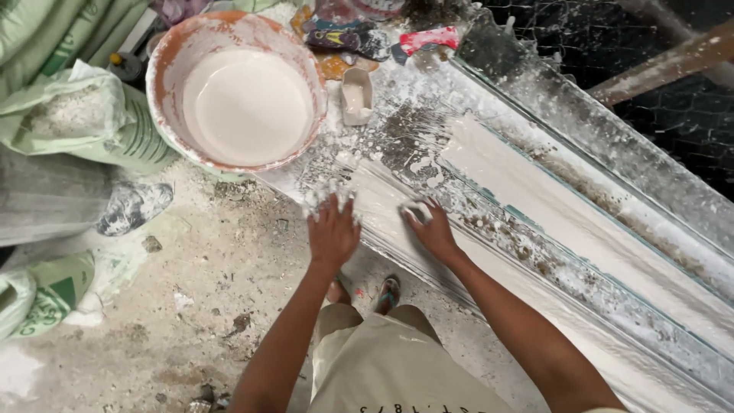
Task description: The recorder is applying fiberglass strands and gypsum plaster slurry into a long mold tray to manufacture ceiling moldings.
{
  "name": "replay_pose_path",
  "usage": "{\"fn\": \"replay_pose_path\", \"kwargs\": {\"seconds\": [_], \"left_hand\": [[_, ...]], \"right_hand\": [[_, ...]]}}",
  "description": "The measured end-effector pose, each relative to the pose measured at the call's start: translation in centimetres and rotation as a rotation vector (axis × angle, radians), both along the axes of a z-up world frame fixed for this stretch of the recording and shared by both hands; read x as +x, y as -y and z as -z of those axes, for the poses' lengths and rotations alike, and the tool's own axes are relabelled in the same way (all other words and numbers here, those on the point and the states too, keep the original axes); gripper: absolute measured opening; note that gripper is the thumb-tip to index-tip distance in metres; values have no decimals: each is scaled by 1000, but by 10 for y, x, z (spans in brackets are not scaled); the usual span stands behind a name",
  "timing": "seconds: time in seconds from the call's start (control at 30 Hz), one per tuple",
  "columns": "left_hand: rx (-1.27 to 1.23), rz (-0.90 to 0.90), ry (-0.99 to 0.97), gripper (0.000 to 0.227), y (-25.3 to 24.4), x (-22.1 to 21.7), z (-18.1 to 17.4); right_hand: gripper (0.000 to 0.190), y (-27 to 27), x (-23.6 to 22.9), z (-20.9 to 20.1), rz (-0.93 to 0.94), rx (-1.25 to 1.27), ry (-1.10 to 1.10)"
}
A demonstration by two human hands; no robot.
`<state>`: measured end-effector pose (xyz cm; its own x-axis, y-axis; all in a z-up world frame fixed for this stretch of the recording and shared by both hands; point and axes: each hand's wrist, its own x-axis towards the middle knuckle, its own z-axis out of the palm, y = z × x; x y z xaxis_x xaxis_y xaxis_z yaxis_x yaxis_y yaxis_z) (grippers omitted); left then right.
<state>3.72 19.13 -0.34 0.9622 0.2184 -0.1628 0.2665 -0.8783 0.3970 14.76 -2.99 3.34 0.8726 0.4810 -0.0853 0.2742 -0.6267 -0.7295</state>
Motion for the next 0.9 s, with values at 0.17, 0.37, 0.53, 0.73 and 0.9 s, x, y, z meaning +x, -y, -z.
{"fn": "replay_pose_path", "kwargs": {"seconds": [0.17,0.37,0.53,0.73,0.9], "left_hand": [[60,-12,-43,66,-13,12,-5],[96,35,-27,65,-7,45,-20],[122,-78,-42,62,33,61,-50],[171,72,246,66,85,137,-57],[33,351,111,58,112,244,-62]], "right_hand": [[27,88,-24,11,80,-135,79],[28,166,-46,16,330,29,61],[35,261,-33,94,579,210,-120],[62,292,34,35,971,343,-398],[53,314,145,66,848,1254,-286]]}}
